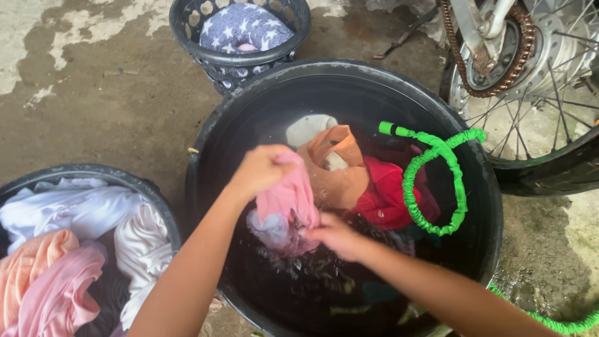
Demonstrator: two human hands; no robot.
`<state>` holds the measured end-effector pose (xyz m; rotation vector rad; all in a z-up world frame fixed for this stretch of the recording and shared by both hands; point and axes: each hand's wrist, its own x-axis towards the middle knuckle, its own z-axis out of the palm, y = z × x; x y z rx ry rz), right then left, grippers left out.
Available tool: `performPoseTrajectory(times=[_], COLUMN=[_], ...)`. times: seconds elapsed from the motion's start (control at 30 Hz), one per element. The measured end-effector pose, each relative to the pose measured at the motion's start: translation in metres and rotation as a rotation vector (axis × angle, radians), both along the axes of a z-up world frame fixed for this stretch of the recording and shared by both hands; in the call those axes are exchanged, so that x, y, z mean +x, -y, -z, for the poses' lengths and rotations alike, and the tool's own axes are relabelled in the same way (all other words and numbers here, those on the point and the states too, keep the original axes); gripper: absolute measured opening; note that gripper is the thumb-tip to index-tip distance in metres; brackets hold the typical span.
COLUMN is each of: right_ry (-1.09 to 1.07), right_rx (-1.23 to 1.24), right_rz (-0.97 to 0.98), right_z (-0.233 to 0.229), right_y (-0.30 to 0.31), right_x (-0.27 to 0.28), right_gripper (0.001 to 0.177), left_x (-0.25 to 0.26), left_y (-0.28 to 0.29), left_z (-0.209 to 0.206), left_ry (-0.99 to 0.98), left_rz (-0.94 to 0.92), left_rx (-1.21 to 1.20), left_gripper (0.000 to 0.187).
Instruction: The person washes various clothes by hand in a basin of water, wringing each item out and placing it into a separate basket.
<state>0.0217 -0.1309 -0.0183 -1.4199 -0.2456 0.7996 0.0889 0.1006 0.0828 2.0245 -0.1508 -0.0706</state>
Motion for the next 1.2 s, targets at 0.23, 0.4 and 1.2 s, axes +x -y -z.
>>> performPoseTrajectory(times=[0.23,0.4,1.2], right_ry=[-0.134,-0.158,0.113], right_rx=[0.013,-0.398,-0.048], right_rz=[0.156,0.224,0.34], right_z=[-0.034,-0.037,-0.172], right_y=[0.06,0.076,0.205], right_x=[0.078,0.085,0.18], right_gripper=[0.043,0.037,0.047], left_x=[-0.01,-0.025,-0.027], left_y=[-0.012,0.029,-0.028], left_z=[0.022,0.047,-0.119], left_ry=[0.282,0.166,-0.211], left_rz=[-0.325,0.559,0.014], left_rx=[0.541,0.618,0.891], left_gripper=[0.053,0.045,0.039])
